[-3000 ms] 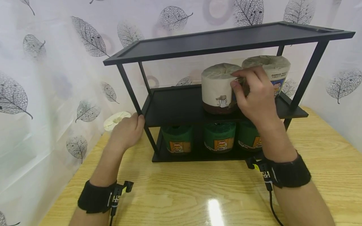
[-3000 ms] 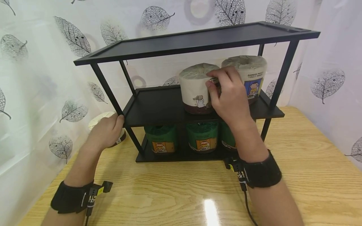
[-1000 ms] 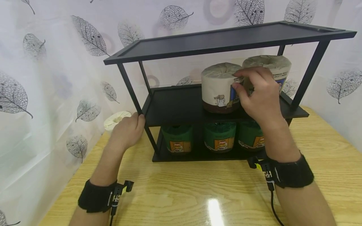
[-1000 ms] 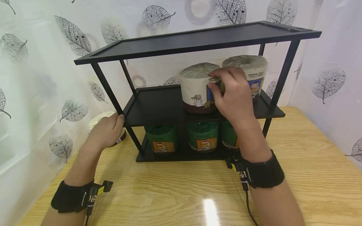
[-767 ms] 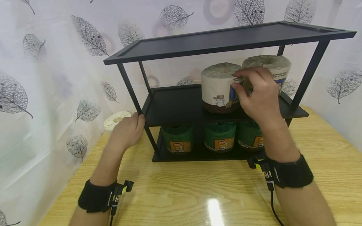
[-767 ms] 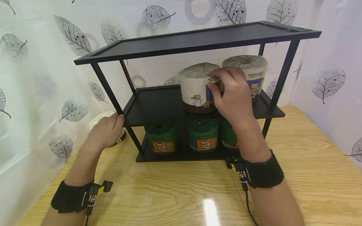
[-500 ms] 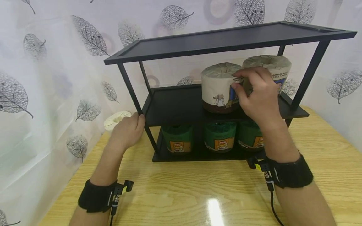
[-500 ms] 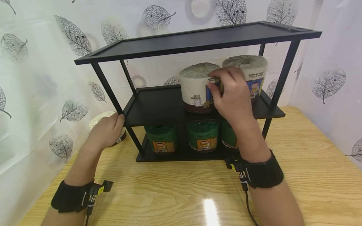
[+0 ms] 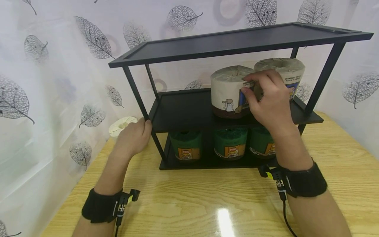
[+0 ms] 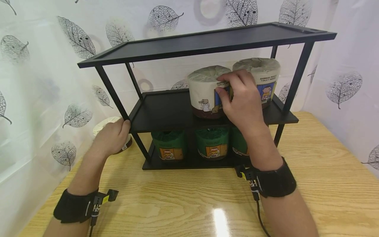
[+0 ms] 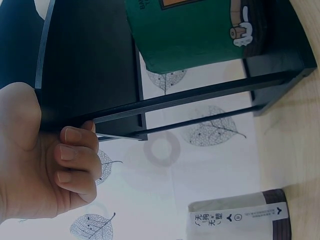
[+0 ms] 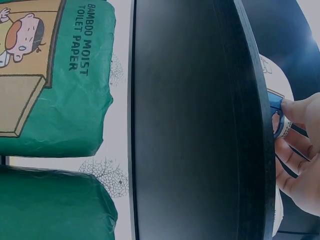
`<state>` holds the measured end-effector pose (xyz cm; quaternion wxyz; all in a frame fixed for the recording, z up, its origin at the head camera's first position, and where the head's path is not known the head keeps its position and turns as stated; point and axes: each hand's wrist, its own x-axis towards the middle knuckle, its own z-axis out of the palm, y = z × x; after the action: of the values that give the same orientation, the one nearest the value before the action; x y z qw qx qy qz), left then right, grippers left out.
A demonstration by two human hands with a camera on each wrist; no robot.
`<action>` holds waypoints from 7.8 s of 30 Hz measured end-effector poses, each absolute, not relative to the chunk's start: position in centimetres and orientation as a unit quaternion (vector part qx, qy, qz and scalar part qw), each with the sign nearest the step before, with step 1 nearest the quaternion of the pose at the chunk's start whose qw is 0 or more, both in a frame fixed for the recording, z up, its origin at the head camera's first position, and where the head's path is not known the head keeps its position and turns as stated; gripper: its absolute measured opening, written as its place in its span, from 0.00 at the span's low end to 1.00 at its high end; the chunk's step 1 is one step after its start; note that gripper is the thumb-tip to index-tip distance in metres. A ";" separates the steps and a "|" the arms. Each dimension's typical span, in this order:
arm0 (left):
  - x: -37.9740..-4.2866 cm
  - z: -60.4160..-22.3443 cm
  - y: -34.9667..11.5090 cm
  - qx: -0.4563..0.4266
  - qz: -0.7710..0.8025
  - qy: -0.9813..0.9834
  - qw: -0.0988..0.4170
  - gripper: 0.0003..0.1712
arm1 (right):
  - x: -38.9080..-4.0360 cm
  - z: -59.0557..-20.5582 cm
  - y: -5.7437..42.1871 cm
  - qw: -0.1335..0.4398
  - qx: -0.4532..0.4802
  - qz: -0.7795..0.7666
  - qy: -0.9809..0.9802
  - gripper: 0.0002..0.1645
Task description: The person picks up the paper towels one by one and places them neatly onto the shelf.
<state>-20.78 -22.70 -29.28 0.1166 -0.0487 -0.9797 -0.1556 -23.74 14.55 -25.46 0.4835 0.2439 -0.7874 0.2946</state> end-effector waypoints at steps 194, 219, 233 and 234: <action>-11.8 -23.6 -20.9 -0.149 -0.215 -0.706 0.658 0.29 | -27.4 -29.9 28.9 0.200 0.252 0.751 -0.577 0.09; -14.6 -26.7 -15.7 -0.315 -0.069 -0.700 0.637 0.08 | -27.5 -29.9 29.0 0.201 0.251 0.751 -0.577 0.08; -15.2 -26.9 -16.5 -0.274 -0.043 -0.786 0.553 0.25 | -27.5 -29.9 28.9 0.199 0.248 0.756 -0.572 0.08; -15.2 -26.9 -16.6 -0.273 -0.041 -0.790 0.548 0.25 | -27.5 -29.9 28.9 0.198 0.247 0.757 -0.571 0.08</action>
<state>-15.15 -16.57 -26.87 0.5480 -0.2725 -0.7898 -0.0411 -27.48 28.91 -29.87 0.1978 0.2475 -0.5710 0.7573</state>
